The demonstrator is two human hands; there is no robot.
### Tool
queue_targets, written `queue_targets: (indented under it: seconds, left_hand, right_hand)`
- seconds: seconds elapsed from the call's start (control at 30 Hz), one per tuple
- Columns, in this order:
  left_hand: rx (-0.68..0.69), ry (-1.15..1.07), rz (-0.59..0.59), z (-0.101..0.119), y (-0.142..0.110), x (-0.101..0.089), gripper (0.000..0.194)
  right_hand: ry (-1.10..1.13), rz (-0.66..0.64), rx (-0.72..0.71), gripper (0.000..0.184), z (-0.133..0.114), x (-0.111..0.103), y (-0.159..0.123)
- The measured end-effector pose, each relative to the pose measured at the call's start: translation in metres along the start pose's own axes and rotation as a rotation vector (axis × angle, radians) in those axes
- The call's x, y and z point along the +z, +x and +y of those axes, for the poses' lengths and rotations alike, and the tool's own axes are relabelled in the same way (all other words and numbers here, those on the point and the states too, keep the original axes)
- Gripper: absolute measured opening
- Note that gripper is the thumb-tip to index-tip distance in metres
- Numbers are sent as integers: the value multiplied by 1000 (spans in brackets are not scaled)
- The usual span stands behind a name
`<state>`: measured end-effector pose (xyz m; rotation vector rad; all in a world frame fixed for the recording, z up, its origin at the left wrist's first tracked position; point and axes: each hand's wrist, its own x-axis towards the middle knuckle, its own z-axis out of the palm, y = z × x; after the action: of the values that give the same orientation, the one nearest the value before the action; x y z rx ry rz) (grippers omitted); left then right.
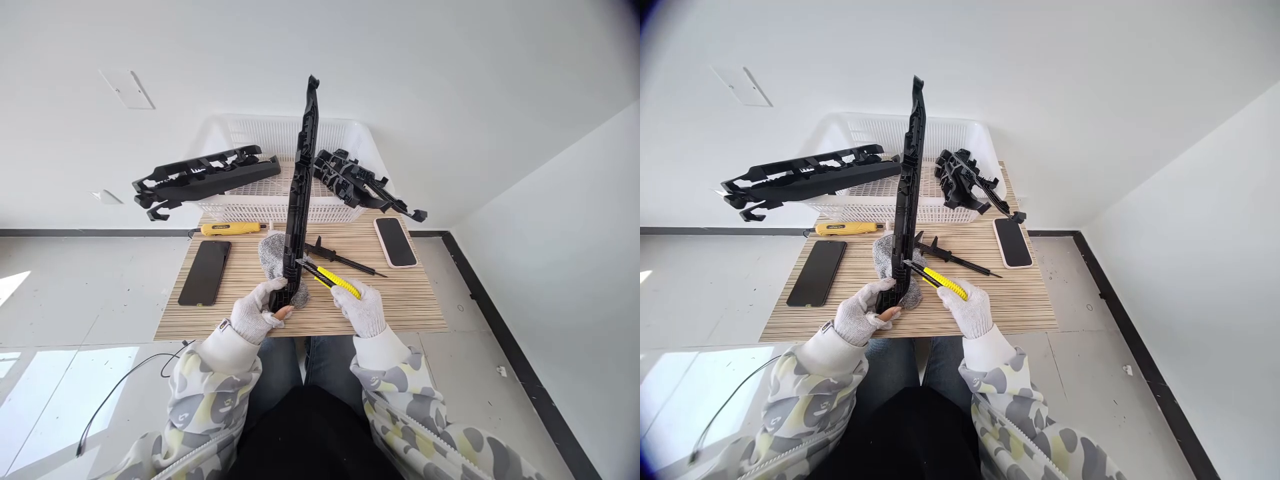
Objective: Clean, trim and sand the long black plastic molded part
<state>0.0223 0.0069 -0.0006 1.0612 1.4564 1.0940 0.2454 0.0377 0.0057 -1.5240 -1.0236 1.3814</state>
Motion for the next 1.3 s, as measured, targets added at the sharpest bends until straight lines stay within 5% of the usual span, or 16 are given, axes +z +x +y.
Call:
queue_targets:
  seconds: [0.2,0.87,1.3]
  left_hand:
    - [-7,23,-4,-3,1,-2,60]
    - [-35,-43,10,1,0,0,59]
    - [43,68,22,-4,4,-1,53]
  right_hand:
    - [-17,-70,10,49,-1,-1,-2]
    - [-36,-20,-5,44,-9,0,-9]
    - [-407,99,-285,35,6,-5,-4]
